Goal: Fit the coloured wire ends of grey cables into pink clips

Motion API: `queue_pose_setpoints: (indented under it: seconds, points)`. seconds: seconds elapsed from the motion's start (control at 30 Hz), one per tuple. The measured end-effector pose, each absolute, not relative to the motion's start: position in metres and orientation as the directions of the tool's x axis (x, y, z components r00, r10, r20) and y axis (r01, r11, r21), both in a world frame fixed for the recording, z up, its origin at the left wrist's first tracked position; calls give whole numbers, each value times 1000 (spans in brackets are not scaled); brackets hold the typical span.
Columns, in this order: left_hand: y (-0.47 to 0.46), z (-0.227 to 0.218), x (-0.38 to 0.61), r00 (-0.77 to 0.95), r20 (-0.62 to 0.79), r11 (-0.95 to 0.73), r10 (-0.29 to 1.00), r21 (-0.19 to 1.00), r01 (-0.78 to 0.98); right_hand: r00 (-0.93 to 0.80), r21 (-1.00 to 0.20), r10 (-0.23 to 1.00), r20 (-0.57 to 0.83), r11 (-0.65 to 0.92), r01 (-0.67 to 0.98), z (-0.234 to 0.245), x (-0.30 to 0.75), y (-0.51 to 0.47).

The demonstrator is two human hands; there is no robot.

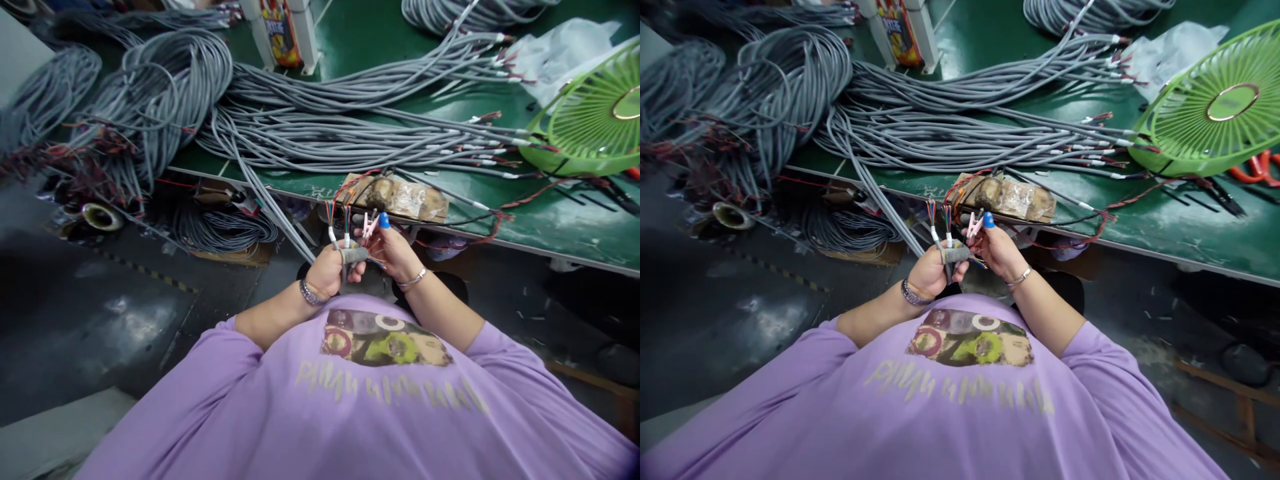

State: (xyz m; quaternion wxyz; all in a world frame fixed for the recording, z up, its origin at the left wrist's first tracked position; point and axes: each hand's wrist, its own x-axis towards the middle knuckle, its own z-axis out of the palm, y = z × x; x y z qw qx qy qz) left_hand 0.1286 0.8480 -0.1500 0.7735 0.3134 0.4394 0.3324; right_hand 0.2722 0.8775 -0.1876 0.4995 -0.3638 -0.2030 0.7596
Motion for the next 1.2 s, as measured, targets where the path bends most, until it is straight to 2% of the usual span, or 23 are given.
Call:
queue_pose_setpoints:
  seconds: [0.13, 0.3, 0.47, 0.73, 1.2]
  points:
    - [846, -153, 128, 390, -484, 589, 783, 778, -218, -209, -575, 889, -407, -428, -698, -185, 265, 877]
    - [844, -157, 128, 391, -482, 586, 784, 783, -210, -152, -534, 888, -434, -390, -750, -179, 260, 879]
    - [844, -157, 128, 391, -489, 590, 780, 783, -198, -140, -548, 895, -424, -376, -747, -178, 259, 878]
    - [844, -155, 128, 402, -484, 589, 777, 785, -193, -230, -529, 900, -371, -408, -744, -182, 261, 877]
    - [845, -148, 128, 398, -476, 579, 784, 793, -191, -267, -592, 891, -366, -445, -672, -187, 282, 861]
